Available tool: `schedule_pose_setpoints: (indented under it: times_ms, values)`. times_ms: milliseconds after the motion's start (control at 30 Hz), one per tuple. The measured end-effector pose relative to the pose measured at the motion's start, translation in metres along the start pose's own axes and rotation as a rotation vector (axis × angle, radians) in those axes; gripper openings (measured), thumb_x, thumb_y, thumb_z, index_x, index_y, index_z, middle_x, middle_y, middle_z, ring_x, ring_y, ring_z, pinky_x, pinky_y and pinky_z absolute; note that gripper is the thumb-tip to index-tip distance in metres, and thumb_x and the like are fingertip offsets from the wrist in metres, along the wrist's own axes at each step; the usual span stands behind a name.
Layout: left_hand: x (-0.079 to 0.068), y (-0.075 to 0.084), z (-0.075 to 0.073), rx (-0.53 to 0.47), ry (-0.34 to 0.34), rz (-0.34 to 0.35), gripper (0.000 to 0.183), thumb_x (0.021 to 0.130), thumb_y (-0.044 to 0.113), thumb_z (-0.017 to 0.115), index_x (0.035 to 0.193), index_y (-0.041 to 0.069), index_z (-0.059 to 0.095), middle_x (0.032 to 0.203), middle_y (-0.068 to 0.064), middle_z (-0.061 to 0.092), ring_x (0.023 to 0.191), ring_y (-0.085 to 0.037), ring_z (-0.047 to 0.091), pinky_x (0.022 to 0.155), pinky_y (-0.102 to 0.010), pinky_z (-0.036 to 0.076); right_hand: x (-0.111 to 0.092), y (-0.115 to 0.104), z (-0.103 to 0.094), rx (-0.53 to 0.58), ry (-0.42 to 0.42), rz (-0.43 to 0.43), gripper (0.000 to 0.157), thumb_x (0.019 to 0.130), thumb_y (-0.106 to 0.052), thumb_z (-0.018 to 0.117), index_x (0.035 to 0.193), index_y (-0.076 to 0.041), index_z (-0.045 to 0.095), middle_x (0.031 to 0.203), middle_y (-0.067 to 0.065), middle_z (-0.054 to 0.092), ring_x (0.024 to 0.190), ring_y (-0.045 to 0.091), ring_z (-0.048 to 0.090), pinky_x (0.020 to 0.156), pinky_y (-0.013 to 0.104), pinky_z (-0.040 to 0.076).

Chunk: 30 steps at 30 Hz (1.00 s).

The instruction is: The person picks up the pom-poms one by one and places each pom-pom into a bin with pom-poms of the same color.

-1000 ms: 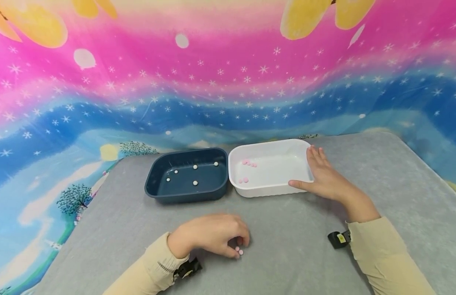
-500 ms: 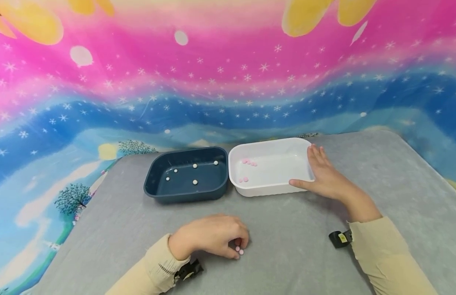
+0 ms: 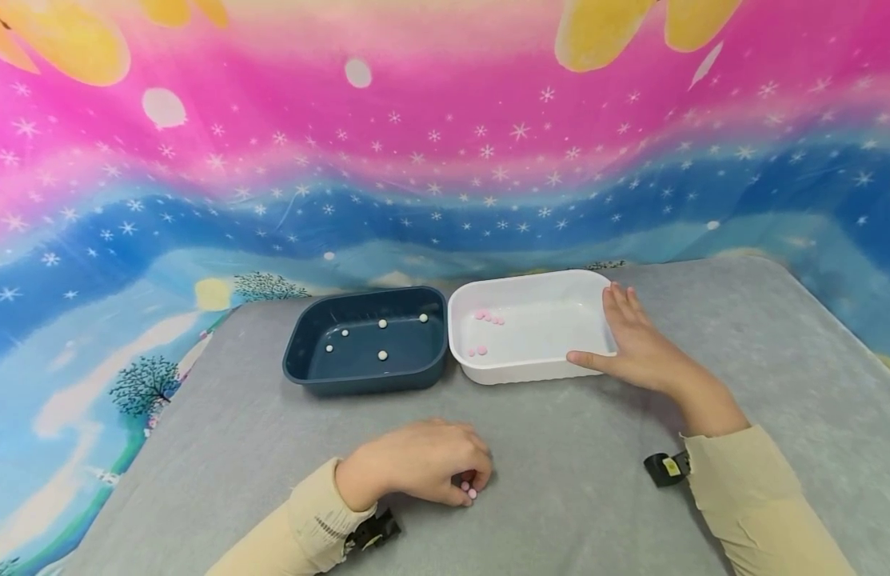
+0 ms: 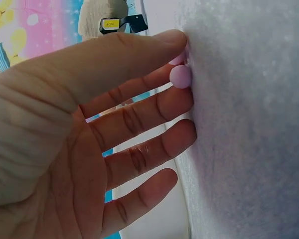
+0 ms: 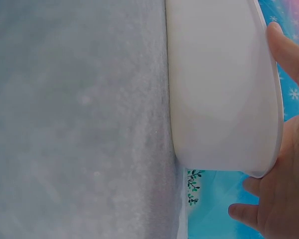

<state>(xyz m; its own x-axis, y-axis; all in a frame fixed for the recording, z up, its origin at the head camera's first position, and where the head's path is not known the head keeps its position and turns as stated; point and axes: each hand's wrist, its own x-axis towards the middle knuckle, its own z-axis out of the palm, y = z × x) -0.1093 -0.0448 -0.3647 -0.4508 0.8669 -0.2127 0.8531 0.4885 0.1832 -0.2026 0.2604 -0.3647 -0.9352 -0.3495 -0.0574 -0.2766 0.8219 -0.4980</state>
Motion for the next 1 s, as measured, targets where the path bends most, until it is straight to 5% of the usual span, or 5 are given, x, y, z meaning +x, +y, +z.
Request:
schedule_pose_setpoints:
  times_ms: [1000]
  values:
    - [-0.0011, -0.0012, -0.0059, -0.024, 0.009, 0.02, 0.02, 0.076, 0.028, 0.072, 0.065, 0.026, 0.055, 0.064, 0.014, 0.052, 0.06, 0.003, 0.044, 0.052, -0.014, 0.03, -0.0014, -0.0005, -0.0002, 0.013, 0.002, 0.011, 0.11, 0.083, -0.057, 0.057, 0.144, -0.004, -0.017, 0.15, 0.01, -0.026, 0.135, 0.029, -0.03, 0.108, 0.061, -0.004]
